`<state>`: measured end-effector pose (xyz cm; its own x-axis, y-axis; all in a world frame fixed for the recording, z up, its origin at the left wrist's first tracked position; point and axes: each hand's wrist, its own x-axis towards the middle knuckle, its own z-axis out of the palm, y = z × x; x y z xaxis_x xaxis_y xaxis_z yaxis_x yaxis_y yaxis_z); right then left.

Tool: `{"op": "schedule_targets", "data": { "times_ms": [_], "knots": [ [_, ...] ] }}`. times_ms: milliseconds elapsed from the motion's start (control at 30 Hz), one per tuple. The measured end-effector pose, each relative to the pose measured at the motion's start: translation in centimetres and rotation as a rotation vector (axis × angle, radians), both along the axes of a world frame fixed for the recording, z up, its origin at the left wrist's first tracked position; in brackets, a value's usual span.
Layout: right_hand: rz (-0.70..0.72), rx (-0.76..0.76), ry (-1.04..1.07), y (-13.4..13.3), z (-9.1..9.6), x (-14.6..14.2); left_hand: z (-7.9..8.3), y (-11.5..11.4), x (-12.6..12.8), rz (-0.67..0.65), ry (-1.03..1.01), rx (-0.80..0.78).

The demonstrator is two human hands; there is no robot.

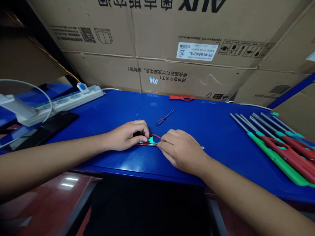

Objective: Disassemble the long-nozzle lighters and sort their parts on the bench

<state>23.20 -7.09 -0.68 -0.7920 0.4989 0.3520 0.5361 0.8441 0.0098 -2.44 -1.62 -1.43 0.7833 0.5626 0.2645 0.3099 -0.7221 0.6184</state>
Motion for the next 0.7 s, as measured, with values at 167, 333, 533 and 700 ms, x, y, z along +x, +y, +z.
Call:
{"op": "schedule_targets", "data": {
  "times_ms": [167,333,533,700],
  "knots": [
    [-0.011,-0.083,0.057,0.2,-0.4,0.0,0.0,0.1,-0.2,-0.061,-0.030,-0.031],
    [-0.018,-0.130,0.070,0.3,-0.3,-0.1,0.1,0.1,-0.2,-0.060,-0.029,-0.068],
    [-0.080,-0.292,0.180,0.4,-0.1,-0.4,0.3,-0.1,-0.2,-0.034,0.007,-0.061],
    [-0.214,-0.374,0.307,0.5,-0.1,-1.0,0.4,-0.2,-0.1,-0.020,0.001,-0.053]
  ]
}}
